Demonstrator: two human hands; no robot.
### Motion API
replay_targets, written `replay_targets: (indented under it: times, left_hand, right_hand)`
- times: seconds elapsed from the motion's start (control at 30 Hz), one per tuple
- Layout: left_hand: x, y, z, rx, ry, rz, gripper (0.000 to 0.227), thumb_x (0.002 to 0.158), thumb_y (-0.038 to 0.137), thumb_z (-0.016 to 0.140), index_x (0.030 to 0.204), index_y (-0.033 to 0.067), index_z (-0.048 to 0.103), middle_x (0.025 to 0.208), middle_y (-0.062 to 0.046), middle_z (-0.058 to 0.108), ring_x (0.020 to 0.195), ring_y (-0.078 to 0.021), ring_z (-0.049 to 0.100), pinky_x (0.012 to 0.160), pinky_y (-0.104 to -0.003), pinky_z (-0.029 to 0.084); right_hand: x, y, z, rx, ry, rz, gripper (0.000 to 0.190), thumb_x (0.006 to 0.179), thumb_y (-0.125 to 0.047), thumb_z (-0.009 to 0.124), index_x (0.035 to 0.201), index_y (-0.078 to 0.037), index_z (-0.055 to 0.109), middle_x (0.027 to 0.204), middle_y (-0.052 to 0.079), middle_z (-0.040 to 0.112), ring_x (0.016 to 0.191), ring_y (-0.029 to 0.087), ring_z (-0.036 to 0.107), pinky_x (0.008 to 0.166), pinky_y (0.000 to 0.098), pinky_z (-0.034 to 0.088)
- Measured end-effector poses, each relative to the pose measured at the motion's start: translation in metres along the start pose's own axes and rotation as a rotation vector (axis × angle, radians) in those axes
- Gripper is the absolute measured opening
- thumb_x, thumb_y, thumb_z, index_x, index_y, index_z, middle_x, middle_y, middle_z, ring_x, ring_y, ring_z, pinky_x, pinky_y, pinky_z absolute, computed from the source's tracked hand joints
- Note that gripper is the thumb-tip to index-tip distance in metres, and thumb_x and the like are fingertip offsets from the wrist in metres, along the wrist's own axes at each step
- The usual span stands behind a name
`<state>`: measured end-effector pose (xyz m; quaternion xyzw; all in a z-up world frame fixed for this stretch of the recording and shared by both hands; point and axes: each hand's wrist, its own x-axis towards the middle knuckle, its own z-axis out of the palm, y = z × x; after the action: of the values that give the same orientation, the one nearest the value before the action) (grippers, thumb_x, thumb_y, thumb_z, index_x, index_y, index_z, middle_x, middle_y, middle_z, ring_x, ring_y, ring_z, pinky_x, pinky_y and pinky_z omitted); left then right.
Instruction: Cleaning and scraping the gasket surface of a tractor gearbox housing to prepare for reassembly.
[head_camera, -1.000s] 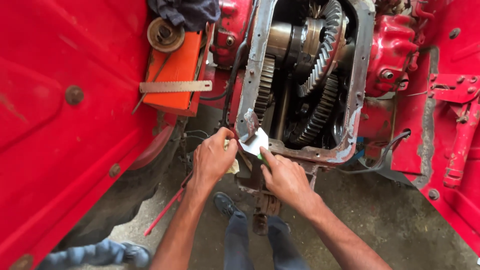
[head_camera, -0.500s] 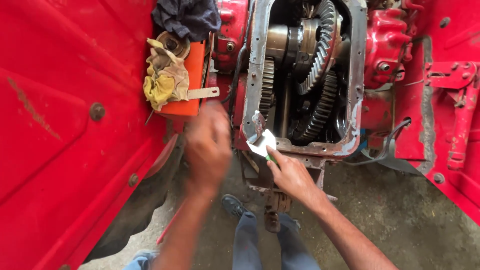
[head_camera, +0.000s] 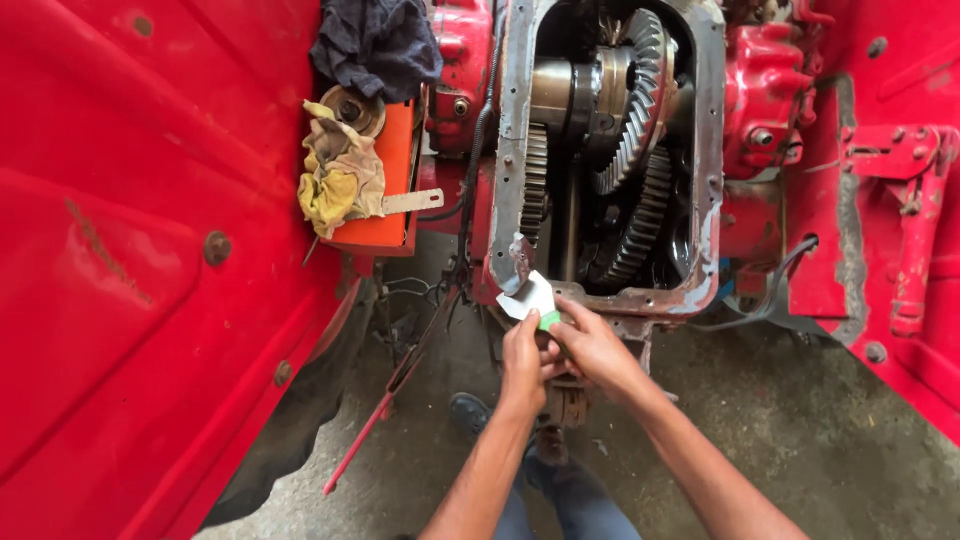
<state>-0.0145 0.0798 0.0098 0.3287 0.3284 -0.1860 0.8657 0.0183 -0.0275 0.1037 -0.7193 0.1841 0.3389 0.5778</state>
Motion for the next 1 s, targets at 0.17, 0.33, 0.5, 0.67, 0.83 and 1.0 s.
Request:
replay_targets:
  times: [0.17, 0.33, 0.5, 0.67, 0.83, 1.0]
  left_hand:
    - [-0.009, 0.002, 0.052, -0.355, -0.027, -0.026, 0.047, 0.101, 0.053, 0.049, 0.104, 0.0073, 0.060, 0.075, -0.005, 0.062, 0.060, -0.0210, 0.064, 0.050, -0.037, 0.055]
    - [-0.008, 0.005, 0.054, -0.501, -0.016, -0.081, 0.052, 0.100, 0.047, 0.050, 0.124, 0.0010, 0.058, 0.099, -0.018, 0.073, 0.082, -0.0296, 0.075, 0.070, -0.039, 0.064]
    - [0.027, -0.024, -0.009, -0.250, 0.023, -0.022, 0.041, 0.102, 0.043, 0.060, 0.112, 0.0028, 0.064, 0.086, -0.010, 0.068, 0.060, -0.0191, 0.064, 0.045, -0.030, 0.048]
    - [0.023, 0.022, -0.042, 0.059, -0.015, -0.159, 0.045, 0.100, 0.047, 0.063, 0.090, 0.0039, 0.067, 0.065, -0.006, 0.059, 0.038, -0.0129, 0.050, 0.029, -0.027, 0.035]
    - [0.015, 0.067, -0.050, 0.251, -0.168, -0.334, 0.049, 0.096, 0.049, 0.060, 0.085, 0.0022, 0.068, 0.062, -0.009, 0.064, 0.034, -0.0142, 0.051, 0.027, -0.029, 0.036]
    - [0.021, 0.018, -0.019, -0.074, -0.066, -0.316, 0.043, 0.098, 0.047, 0.058, 0.104, 0.0044, 0.064, 0.082, -0.012, 0.070, 0.054, -0.0184, 0.063, 0.040, -0.030, 0.046]
  right_hand:
    - [0.026, -0.002, -0.007, 0.004, -0.045, -0.040, 0.062, 0.096, -0.014, 0.056, 0.156, -0.013, 0.040, 0.077, 0.000, 0.061, 0.052, 0.006, 0.051, 0.041, 0.0239, 0.038]
    - [0.012, -0.014, 0.010, -0.037, 0.062, 0.024, 0.063, 0.093, -0.012, 0.055, 0.155, -0.015, 0.045, 0.077, 0.003, 0.065, 0.047, 0.010, 0.044, 0.041, 0.0269, 0.035]
    - [0.014, 0.011, 0.036, 0.145, 0.173, -0.055, 0.064, 0.095, -0.012, 0.052, 0.158, -0.015, 0.041, 0.079, 0.002, 0.062, 0.050, 0.006, 0.047, 0.042, 0.0248, 0.041]
    - [0.012, 0.019, 0.086, 0.365, 0.264, -0.039, 0.066, 0.097, -0.014, 0.048, 0.161, -0.016, 0.033, 0.073, 0.003, 0.056, 0.046, 0.008, 0.042, 0.037, 0.0270, 0.034]
    - [0.007, -0.007, 0.121, 0.449, 0.445, 0.065, 0.069, 0.096, -0.013, 0.046, 0.162, -0.022, 0.026, 0.067, 0.007, 0.048, 0.042, 0.012, 0.042, 0.034, 0.0309, 0.033]
    - [0.017, 0.020, 0.062, 0.334, 0.195, 0.026, 0.069, 0.097, -0.014, 0.050, 0.161, -0.019, 0.028, 0.101, -0.006, 0.069, 0.047, 0.007, 0.044, 0.038, 0.0247, 0.036]
